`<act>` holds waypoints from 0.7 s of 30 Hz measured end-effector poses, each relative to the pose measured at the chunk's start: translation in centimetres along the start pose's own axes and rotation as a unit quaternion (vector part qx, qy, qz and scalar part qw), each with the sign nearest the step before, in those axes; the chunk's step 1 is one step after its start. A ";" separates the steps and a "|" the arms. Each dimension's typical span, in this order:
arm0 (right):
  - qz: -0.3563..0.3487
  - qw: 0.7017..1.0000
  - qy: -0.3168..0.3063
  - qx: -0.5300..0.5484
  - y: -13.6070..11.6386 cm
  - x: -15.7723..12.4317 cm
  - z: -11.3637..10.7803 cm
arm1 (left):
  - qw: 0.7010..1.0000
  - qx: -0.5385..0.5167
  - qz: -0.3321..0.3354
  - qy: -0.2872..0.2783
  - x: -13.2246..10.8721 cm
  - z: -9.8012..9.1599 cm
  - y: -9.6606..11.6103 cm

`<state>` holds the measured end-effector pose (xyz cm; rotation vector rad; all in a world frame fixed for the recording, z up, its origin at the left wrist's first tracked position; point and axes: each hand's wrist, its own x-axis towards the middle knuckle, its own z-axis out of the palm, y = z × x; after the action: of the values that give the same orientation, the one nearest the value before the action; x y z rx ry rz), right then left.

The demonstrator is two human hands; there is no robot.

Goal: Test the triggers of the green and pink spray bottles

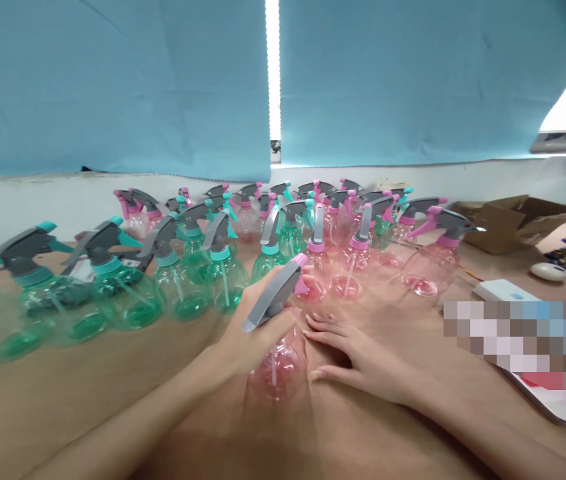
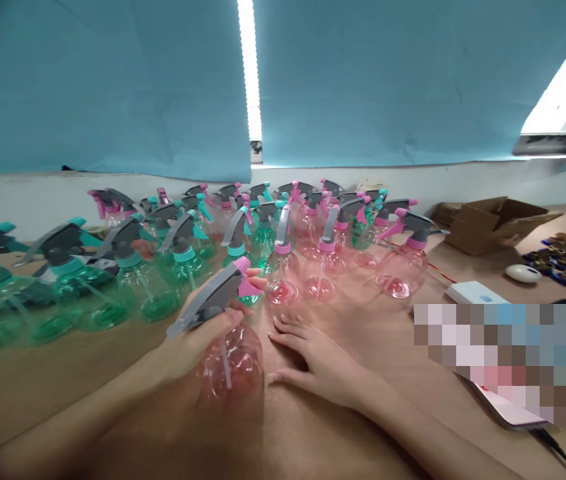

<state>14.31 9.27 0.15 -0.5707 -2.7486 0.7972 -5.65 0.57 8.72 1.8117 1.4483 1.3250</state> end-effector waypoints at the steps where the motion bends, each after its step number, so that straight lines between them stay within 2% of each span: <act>1: -0.001 1.000 0.000 0.000 0.0 0.0 0.0 | 1.000 0.001 0.002 -0.001 0.0 0.0 0.0; 8: -0.002 1.000 0.013 0.010 0.0 -0.1 0.1 | 0.999 -0.030 0.001 -0.024 0.1 0.0 0.0; 15: -0.001 1.000 0.013 0.011 0.1 -0.1 0.2 | 0.999 -0.033 0.004 0.019 0.0 -0.2 0.0; 21: -0.004 1.000 0.010 0.014 0.2 -0.1 0.2 | 0.999 -0.033 0.010 0.009 -0.1 -0.3 -0.1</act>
<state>14.37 9.32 -0.10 -0.5588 -2.7160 0.8229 -5.99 0.40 8.73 1.7790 1.3829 1.3868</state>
